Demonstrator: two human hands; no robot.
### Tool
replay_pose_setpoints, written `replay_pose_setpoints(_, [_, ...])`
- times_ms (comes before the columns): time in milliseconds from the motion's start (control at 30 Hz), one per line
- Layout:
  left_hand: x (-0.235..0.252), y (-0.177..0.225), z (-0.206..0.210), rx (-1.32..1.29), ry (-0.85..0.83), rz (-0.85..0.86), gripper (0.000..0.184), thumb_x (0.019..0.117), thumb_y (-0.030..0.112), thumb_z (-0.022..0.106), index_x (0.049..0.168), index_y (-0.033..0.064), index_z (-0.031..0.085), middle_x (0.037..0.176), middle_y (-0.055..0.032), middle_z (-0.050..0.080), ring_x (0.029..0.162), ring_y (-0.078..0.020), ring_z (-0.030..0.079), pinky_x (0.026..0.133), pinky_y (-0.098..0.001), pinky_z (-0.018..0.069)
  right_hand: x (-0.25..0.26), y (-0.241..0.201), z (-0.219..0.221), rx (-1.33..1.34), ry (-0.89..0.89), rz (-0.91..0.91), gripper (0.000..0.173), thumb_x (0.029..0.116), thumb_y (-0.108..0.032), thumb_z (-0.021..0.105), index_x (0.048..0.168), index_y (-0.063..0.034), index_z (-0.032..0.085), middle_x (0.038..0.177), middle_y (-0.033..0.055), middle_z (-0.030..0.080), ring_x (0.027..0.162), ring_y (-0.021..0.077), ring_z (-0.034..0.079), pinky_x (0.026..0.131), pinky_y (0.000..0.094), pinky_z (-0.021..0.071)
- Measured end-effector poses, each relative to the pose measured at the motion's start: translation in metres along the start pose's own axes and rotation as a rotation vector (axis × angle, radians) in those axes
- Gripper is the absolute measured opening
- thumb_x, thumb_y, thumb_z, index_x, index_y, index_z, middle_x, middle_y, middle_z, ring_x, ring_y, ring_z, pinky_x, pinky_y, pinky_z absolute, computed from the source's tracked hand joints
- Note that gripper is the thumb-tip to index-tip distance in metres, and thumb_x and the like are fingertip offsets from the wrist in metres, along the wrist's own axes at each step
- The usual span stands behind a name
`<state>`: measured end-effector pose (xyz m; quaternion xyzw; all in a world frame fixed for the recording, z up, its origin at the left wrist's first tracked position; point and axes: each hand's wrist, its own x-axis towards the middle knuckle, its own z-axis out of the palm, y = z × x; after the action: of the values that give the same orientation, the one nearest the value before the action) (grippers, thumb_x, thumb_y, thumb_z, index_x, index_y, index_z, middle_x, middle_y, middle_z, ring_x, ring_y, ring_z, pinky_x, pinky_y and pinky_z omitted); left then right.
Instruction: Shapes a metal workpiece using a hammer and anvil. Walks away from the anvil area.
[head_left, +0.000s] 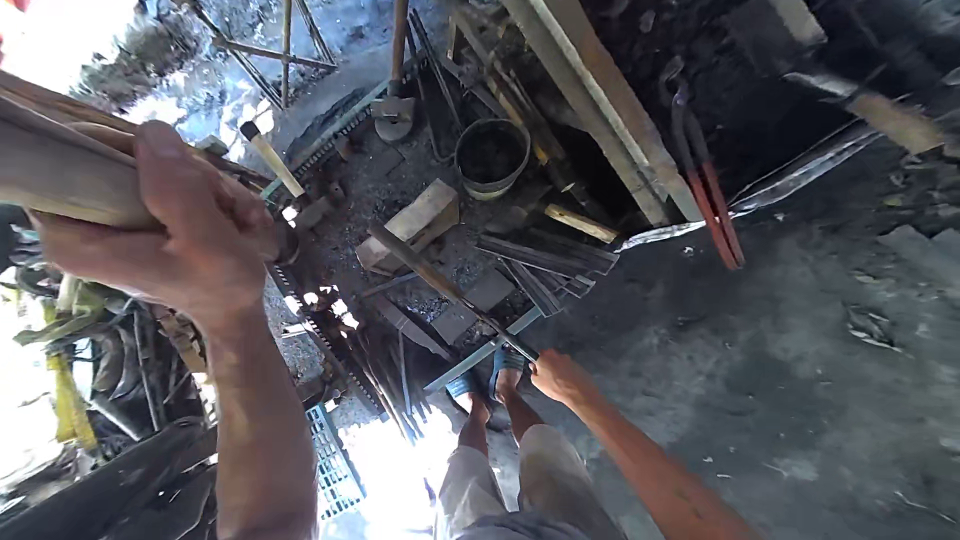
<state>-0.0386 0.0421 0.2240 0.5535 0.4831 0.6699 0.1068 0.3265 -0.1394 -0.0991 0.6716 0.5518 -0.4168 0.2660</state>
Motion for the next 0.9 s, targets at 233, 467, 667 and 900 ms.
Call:
replay_pose_setpoints(233, [-0.244,-0.183,-0.028,0.818,-0.608,-0.978,0.039,0.096,0.03,0.066,0.126,0.0044,0.062,0.095,-0.0194,0.071,0.08,-0.0333,0.072,0.074,-0.0598,0.0597,-0.003,-0.001,-0.001,0.03,0.007,0.028,0.039,0.0924,-0.036,0.063,0.113,-0.0027,0.064,0.109,0.0223,0.069,0.101,0.0407,0.07,0.077,0.0618,0.0563])
replay_pose_setpoints(467, [-0.118,-0.061,-0.052,0.521,-0.266,-0.647,0.033,0.0946,0.03,0.072,0.115,0.0066,0.062,0.072,-0.0056,0.069,0.055,-0.021,0.068,0.053,-0.0445,0.0619,0.017,-0.048,-0.013,0.071,0.038,-0.029,0.04,0.092,-0.035,0.063,0.115,-0.0013,0.065,0.118,0.0242,0.067,0.107,0.0416,0.068,0.08,0.0635,0.0556])
replay_pose_setpoints(667, [-0.04,-0.03,0.003,0.114,0.005,-0.051,0.026,0.0978,0.018,0.066,0.109,0.0024,0.049,0.066,-0.0015,0.06,0.05,-0.019,0.061,0.045,-0.0406,0.0571,0.021,-0.067,-0.018,0.059,0.039,-0.019,0.039,0.0927,-0.033,0.062,0.115,-0.0023,0.064,0.114,0.0229,0.068,0.104,0.0415,0.069,0.079,0.0627,0.056])
replay_pose_setpoints(900, [-0.236,-0.179,-0.029,0.851,-0.588,-1.004,0.039,0.0944,0.028,0.067,0.126,0.0058,0.062,0.094,-0.0197,0.071,0.078,-0.0354,0.072,0.072,-0.0613,0.0596,0.024,-0.068,-0.022,0.039,0.016,-0.018,0.04,0.0906,-0.032,0.064,0.117,-0.0014,0.062,0.115,0.0229,0.068,0.105,0.0411,0.069,0.078,0.0627,0.0558])
